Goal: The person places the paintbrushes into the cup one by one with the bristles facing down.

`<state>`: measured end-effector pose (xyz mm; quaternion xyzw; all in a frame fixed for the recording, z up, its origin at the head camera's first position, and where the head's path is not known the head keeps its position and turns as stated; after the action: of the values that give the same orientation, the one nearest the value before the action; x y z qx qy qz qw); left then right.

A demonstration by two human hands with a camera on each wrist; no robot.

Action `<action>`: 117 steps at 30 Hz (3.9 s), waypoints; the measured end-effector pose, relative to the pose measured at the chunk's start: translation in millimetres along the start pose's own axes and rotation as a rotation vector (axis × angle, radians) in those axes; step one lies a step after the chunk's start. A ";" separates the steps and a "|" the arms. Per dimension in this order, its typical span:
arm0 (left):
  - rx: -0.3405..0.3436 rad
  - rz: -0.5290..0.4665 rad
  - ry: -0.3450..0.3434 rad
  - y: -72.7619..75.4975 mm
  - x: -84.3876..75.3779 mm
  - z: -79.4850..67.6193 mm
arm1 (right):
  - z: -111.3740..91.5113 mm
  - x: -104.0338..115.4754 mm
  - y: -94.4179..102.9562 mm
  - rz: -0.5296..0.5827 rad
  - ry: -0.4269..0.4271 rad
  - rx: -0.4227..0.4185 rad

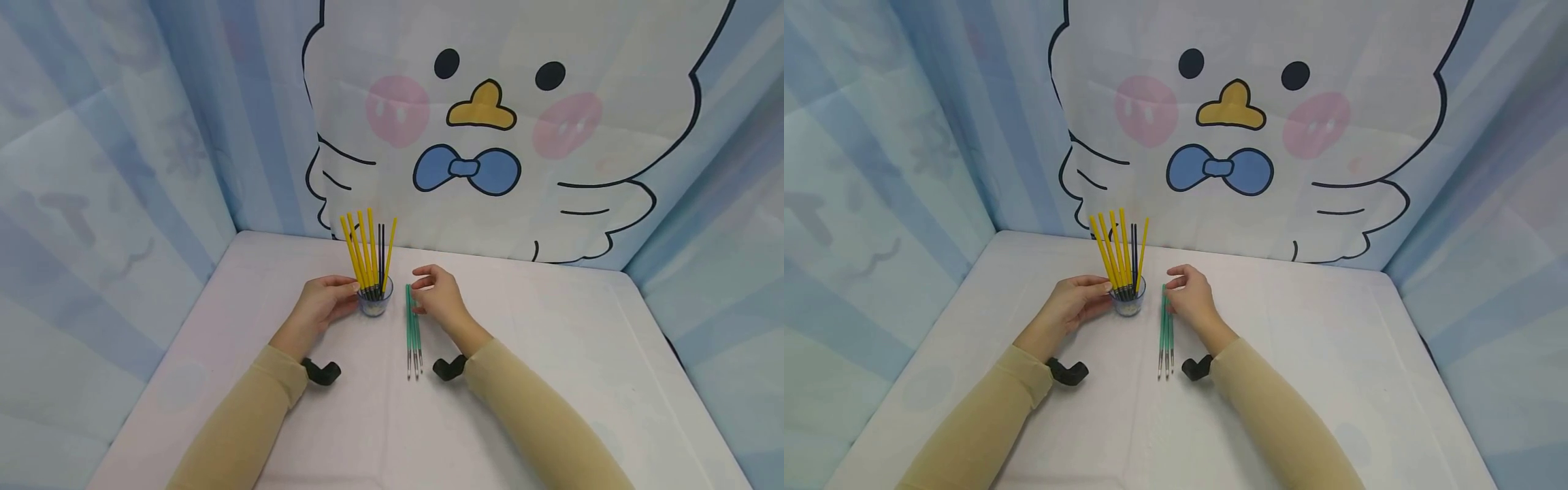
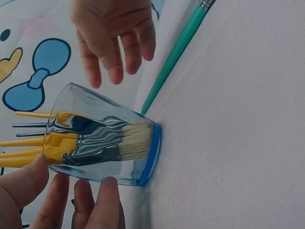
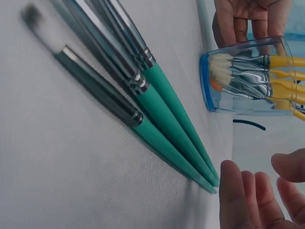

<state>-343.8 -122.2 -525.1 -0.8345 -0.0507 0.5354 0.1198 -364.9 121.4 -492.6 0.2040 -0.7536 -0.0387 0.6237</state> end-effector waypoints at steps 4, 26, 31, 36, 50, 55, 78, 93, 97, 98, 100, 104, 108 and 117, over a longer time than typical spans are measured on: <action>-0.001 -0.002 0.004 0.9 0.8 0.6 | -0.6 -6.1 3.1 -0.075 -0.052 0.007; -0.002 0.005 0.012 0.9 0.1 -0.9 | -4.1 -23.3 3.7 -0.253 -0.210 0.051; -0.003 0.003 0.014 0.8 0.0 -0.7 | -3.6 -24.8 2.6 -0.277 -0.215 0.042; -0.002 0.003 0.013 0.8 1.0 1.2 | -3.4 -25.8 2.0 -0.286 -0.219 0.040; 0.002 -0.009 0.009 1.5 2.4 0.5 | 0.7 -24.5 -2.2 -0.488 -0.223 0.024; 0.010 -0.011 0.002 1.1 2.9 1.6 | -1.0 -22.0 -2.3 -0.552 -0.211 -0.016; 0.010 0.002 0.001 1.1 0.8 1.0 | 0.5 -12.2 -0.2 -0.684 -0.164 -0.060; 0.008 0.011 0.011 2.1 1.5 2.4 | 2.0 -31.6 15.6 -0.228 -0.201 -0.008; 0.009 0.012 0.018 2.9 2.5 3.6 | -0.1 -27.6 19.0 -0.142 -0.157 -0.023; 0.008 0.012 0.020 3.1 2.7 3.8 | -0.7 -25.4 19.9 -0.126 -0.147 -0.030; 0.007 0.012 0.021 3.1 2.7 3.8 | -1.6 -20.1 21.7 -0.100 -0.126 -0.049; 0.009 0.008 0.021 2.8 2.3 3.0 | -3.3 -7.6 24.8 -0.058 -0.076 -0.086; 0.011 0.006 0.022 2.4 2.2 2.6 | -6.4 6.3 26.0 -0.021 -0.003 -0.112; 0.002 0.015 0.025 1.7 2.3 2.7 | -16.6 34.2 23.2 0.086 0.156 -0.153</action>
<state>-345.3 -123.0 -528.6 -0.8413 -0.0425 0.5259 0.1175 -359.9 133.7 -450.1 0.1258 -0.7057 -0.0533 0.6952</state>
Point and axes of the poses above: each hand's wrist, its own z-axis towards the middle knuckle, its own y-axis out of the back of the hand, x = y × z, the point moved 7 cm from there along z, towards the middle knuckle, and after that the axes turned 9 degrees about x, right-handed, at the moved point
